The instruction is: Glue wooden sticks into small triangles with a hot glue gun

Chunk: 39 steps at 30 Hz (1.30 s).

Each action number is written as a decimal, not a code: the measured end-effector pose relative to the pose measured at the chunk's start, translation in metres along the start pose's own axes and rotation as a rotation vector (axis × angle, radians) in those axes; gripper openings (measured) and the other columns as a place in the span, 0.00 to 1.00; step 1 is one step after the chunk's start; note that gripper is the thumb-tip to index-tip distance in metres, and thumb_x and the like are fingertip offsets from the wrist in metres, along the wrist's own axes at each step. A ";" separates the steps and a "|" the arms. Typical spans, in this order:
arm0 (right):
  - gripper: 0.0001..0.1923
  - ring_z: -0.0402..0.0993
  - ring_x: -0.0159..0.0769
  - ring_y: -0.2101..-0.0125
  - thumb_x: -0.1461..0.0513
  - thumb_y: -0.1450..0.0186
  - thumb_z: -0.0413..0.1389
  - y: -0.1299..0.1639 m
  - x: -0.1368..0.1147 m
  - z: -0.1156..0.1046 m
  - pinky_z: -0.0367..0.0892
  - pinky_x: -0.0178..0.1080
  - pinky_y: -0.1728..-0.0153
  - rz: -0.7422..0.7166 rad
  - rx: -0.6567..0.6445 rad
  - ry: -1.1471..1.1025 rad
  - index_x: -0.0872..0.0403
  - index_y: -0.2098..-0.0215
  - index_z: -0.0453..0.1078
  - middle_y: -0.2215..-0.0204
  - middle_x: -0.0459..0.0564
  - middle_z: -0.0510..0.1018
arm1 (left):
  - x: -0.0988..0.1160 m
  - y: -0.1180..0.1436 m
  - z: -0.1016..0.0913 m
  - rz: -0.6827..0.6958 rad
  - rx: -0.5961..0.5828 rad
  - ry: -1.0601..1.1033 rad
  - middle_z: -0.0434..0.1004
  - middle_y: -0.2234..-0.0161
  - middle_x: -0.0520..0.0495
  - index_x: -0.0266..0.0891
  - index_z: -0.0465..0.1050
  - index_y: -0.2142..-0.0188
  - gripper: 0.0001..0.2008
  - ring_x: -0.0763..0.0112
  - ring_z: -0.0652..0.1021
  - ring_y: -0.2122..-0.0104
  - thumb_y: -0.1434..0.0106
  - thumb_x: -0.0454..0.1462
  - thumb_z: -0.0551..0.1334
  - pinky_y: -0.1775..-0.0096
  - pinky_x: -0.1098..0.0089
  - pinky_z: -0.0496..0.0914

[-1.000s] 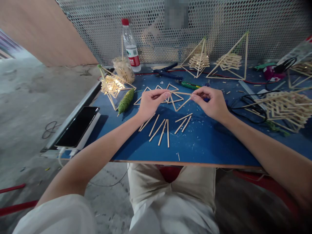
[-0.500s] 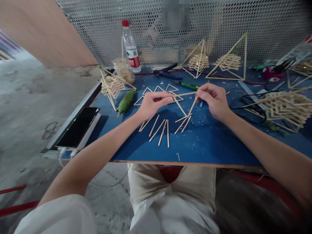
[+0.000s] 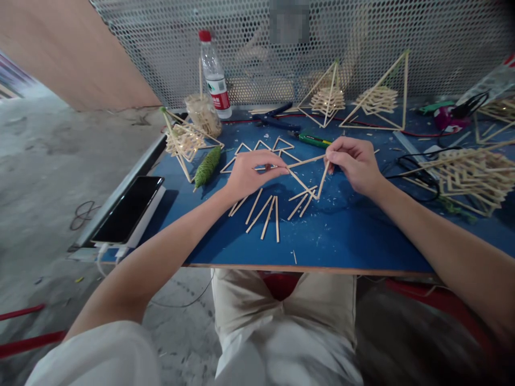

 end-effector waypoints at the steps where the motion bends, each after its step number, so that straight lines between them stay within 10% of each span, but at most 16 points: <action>1: 0.13 0.74 0.42 0.75 0.46 0.34 0.69 0.000 0.001 -0.002 0.73 0.51 0.69 0.006 -0.011 0.012 0.41 0.70 0.78 0.75 0.47 0.79 | 0.000 0.000 0.000 0.002 -0.014 0.002 0.90 0.65 0.47 0.47 0.89 0.62 0.11 0.68 0.86 0.68 0.28 0.49 0.74 0.63 0.66 0.80; 17: 0.13 0.72 0.36 0.78 0.51 0.34 0.71 -0.002 -0.005 -0.003 0.69 0.45 0.74 -0.106 -0.033 0.068 0.46 0.71 0.78 0.77 0.44 0.78 | 0.002 0.000 0.000 -0.254 -0.096 0.169 0.90 0.65 0.44 0.43 0.90 0.63 0.20 0.71 0.81 0.69 0.31 0.56 0.73 0.65 0.70 0.74; 25: 0.05 0.74 0.37 0.72 0.55 0.30 0.67 0.006 -0.011 -0.001 0.68 0.45 0.71 -0.259 0.099 0.318 0.46 0.63 0.84 0.68 0.47 0.86 | -0.003 0.001 0.001 -0.401 -0.007 0.116 0.89 0.66 0.45 0.42 0.90 0.62 0.21 0.71 0.78 0.72 0.33 0.57 0.73 0.69 0.70 0.71; 39: 0.07 0.79 0.41 0.71 0.53 0.29 0.67 0.005 -0.011 0.004 0.73 0.47 0.67 -0.252 -0.075 0.468 0.44 0.62 0.86 0.69 0.48 0.87 | -0.011 0.001 0.003 -0.594 0.182 0.237 0.88 0.66 0.46 0.43 0.90 0.63 0.13 0.72 0.77 0.70 0.36 0.49 0.77 0.67 0.71 0.71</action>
Point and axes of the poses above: each hand's wrist, its own y-axis away from the middle knuckle, its own z-axis out of the palm, x = y × z, the point moved 1 cm from there along -y, towards the middle knuckle
